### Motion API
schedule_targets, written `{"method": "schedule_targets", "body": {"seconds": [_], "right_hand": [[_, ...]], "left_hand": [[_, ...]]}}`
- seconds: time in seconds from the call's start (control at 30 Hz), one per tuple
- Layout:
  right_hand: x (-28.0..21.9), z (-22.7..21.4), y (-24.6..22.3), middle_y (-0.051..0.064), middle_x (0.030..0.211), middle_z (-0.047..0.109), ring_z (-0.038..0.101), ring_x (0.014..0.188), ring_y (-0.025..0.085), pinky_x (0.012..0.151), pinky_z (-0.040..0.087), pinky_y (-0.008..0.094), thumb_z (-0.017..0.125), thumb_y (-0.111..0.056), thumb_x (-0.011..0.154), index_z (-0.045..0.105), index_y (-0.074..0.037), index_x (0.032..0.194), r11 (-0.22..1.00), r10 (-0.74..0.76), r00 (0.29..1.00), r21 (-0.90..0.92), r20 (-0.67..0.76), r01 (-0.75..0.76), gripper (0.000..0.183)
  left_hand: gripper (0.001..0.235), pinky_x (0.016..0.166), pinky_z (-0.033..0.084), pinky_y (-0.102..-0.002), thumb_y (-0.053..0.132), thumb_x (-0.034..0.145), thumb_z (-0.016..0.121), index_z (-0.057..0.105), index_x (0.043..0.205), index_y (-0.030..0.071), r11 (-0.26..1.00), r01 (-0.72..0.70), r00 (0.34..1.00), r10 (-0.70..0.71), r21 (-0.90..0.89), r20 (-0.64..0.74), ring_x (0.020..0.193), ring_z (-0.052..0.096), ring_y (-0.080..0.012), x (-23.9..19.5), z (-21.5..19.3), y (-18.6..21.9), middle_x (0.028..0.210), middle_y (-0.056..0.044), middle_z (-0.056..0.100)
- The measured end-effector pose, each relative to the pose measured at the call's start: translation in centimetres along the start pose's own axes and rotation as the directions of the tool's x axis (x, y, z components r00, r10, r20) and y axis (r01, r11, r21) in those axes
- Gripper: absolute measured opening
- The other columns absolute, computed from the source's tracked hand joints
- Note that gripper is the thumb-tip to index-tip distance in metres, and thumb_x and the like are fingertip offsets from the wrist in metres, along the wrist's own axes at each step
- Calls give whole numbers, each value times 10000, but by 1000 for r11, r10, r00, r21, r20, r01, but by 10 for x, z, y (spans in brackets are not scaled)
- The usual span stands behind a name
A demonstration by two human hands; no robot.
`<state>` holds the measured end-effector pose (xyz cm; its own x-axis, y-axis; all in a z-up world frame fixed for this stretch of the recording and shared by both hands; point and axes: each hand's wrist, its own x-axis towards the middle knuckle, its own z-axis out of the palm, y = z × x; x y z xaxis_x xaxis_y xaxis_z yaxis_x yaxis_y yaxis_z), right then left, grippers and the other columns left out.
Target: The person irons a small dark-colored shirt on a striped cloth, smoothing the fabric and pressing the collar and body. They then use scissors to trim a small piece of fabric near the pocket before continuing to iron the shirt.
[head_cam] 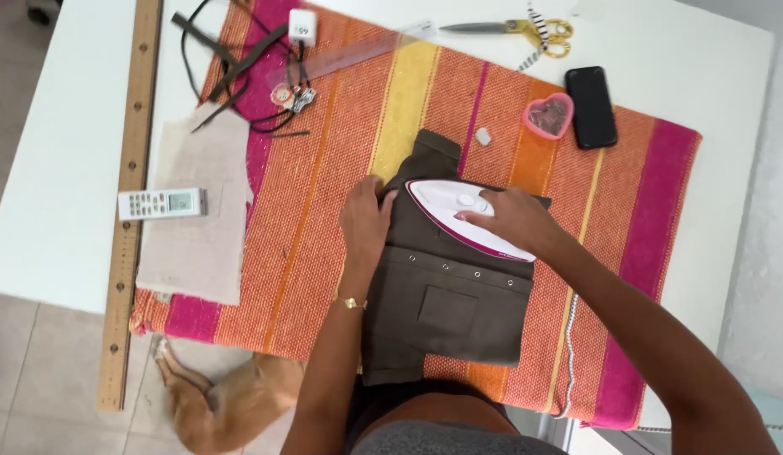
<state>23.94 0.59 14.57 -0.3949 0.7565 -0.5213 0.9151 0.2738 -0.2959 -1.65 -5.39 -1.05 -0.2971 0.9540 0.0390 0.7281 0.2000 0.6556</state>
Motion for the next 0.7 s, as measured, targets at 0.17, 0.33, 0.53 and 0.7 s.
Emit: {"method": "schedule_targets", "body": {"seconds": [0.17,0.33,0.53,0.7], "right_hand": [[11,-2,-11,287,1144,798,765,1106,469,901,603,548,599,-629,1055,729,27,1357,998,-55,998,12,3,55,734],[12,3,-2,281,1112,799,760,1108,476,909,611,549,596,-707,1017,736,-3,1345,1000,1,1000,-11,4,0,789],[11,-4,-17,307,1181,789,744,1155,500,947,597,568,610,-631,1048,730,18,1372,1000,10,1000,3,4,-10,736],[-1,-7,15,309,1182,797,731,1204,504,1039,567,586,588,-700,1013,715,-17,1409,995,92,994,-53,53,-89,800]], "left_hand": [[130,773,617,-508,240,1111,618,595,1175,129,992,59,992,-71,-110,-105,953,744,-366,-15,2,-1,951,-93,644],[90,810,618,-427,153,1111,616,583,1186,115,973,-31,981,-14,-229,-194,952,745,-350,-23,7,-16,964,-88,651],[151,847,613,-469,59,1103,609,560,1243,36,936,-100,967,10,-338,-256,980,740,-414,-22,5,-13,992,-178,668],[105,855,605,-463,83,1123,600,570,1206,26,931,-102,961,0,-351,-278,954,726,-404,-22,-1,-10,962,-161,632]]}}
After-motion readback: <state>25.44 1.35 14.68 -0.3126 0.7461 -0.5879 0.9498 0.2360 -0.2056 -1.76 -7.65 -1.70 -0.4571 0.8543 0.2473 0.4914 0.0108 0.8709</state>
